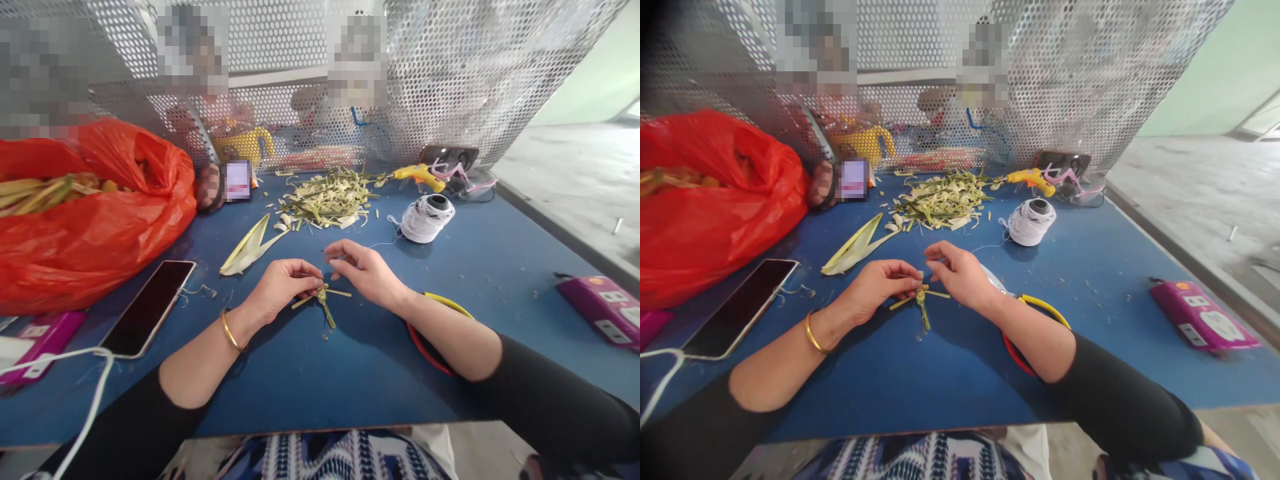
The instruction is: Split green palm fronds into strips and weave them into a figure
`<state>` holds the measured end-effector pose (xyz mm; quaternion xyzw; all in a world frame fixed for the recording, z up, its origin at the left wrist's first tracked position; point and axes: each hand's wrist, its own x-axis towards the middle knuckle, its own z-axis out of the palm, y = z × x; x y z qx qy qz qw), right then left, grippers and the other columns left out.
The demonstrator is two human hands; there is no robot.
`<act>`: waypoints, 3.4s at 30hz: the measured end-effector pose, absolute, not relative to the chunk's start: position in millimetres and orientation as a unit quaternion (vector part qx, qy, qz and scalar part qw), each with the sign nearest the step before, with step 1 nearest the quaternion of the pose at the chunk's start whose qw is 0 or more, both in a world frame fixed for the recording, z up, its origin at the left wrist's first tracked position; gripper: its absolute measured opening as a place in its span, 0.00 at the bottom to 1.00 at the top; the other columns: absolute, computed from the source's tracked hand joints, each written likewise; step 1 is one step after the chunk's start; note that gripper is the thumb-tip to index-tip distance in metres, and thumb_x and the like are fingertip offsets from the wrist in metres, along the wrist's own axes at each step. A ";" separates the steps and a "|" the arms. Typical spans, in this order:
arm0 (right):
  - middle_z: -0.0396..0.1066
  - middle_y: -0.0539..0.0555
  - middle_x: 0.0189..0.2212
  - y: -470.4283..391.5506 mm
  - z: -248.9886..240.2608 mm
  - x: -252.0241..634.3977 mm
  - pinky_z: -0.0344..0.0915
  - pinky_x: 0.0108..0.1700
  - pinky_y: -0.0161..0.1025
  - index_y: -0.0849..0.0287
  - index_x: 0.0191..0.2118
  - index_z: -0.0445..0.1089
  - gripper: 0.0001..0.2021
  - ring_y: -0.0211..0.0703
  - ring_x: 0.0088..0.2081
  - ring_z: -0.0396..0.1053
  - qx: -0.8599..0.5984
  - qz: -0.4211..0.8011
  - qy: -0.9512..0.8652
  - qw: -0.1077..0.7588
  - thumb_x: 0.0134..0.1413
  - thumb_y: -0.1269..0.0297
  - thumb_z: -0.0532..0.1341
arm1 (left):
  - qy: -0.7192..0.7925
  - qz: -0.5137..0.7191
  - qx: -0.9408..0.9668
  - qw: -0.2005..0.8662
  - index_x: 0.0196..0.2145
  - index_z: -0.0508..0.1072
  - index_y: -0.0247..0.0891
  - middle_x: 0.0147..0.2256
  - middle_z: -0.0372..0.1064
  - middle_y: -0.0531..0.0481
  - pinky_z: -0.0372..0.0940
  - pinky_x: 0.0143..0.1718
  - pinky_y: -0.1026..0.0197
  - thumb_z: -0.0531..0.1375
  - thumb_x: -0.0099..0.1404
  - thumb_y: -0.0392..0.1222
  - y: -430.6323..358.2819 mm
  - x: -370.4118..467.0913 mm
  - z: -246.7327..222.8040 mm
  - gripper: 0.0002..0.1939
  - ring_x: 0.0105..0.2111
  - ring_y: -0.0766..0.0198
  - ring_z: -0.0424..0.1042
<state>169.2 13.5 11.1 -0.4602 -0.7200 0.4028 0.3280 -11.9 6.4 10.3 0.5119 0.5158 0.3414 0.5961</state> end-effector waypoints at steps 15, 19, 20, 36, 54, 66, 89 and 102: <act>0.78 0.51 0.37 7.9 10.9 162.3 0.65 0.39 0.33 0.57 0.42 0.70 0.14 0.38 0.37 0.74 -0.472 0.326 -0.785 0.233 0.54 0.78 0.54 | 0.493 0.305 0.796 0.172 0.35 0.78 0.40 0.32 0.79 0.51 0.66 0.34 0.63 0.60 0.59 0.34 4.0 -16.1 -0.3 0.08 0.32 0.62 0.76; 0.78 0.50 0.36 8.6 8.8 161.8 0.66 0.38 0.33 0.57 0.42 0.70 0.14 0.37 0.35 0.75 -0.477 0.330 -0.780 0.235 0.54 0.79 0.54 | 0.471 0.251 0.845 -0.014 0.33 0.78 0.38 0.31 0.78 0.47 0.64 0.31 0.61 0.57 0.63 0.33 0.1 -15.8 -4.2 0.08 0.31 0.59 0.75; 0.78 0.51 0.36 8.7 8.4 161.5 0.66 0.38 0.33 0.57 0.42 0.70 0.14 0.37 0.34 0.75 -0.478 0.329 -0.780 0.234 0.54 0.79 0.54 | 0.465 0.242 0.851 -0.035 0.32 0.78 0.38 0.30 0.78 0.47 0.63 0.31 0.60 0.57 0.64 0.33 -0.4 -15.7 -5.4 0.08 0.30 0.59 0.75; 0.70 0.48 0.30 14.4 3.7 158.9 0.60 0.34 0.31 0.58 0.31 0.75 0.09 0.33 0.30 0.66 -0.475 0.313 -0.769 0.291 0.47 0.79 0.63 | 0.415 0.315 0.849 -0.087 0.30 0.75 0.39 0.28 0.76 0.52 0.61 0.30 0.62 0.59 0.64 0.34 -2.4 -12.3 -7.1 0.06 0.29 0.64 0.73; 0.66 0.48 0.27 20.0 4.2 170.8 0.60 0.35 0.33 0.61 0.22 0.72 0.07 0.33 0.29 0.64 -0.460 0.363 -0.757 0.288 0.45 0.77 0.66 | 0.529 0.299 0.781 0.145 0.28 0.78 0.41 0.31 0.78 0.51 0.62 0.35 0.62 0.61 0.61 0.37 1.6 -15.6 2.7 0.06 0.32 0.62 0.75; 0.72 0.51 0.32 25.5 20.8 187.2 0.62 0.37 0.36 0.61 0.21 0.70 0.06 0.37 0.34 0.68 -0.378 0.490 -0.747 0.244 0.45 0.71 0.65 | 0.581 0.245 0.767 0.118 0.24 0.76 0.41 0.27 0.76 0.51 0.58 0.28 0.61 0.59 0.58 0.37 8.0 -19.5 4.3 0.07 0.27 0.61 0.71; 0.65 0.47 0.25 17.9 7.1 171.5 0.59 0.34 0.33 0.57 0.28 0.60 0.08 0.35 0.29 0.62 -0.404 0.449 -0.763 0.230 0.60 0.66 0.53 | 0.469 0.350 0.592 0.555 0.25 0.66 0.38 0.15 0.57 0.59 0.50 0.19 0.67 0.56 0.60 0.42 11.5 -12.1 2.8 0.08 0.16 0.71 0.54; 0.52 0.44 0.20 8.2 18.1 166.2 0.50 0.29 0.32 0.56 0.24 0.51 0.11 0.34 0.24 0.49 -0.415 0.325 -0.833 0.170 0.57 0.69 0.50 | 0.507 0.301 0.710 0.385 0.22 0.67 0.38 0.19 0.62 0.58 0.56 0.29 0.64 0.56 0.61 0.36 11.9 -12.8 2.4 0.10 0.22 0.67 0.60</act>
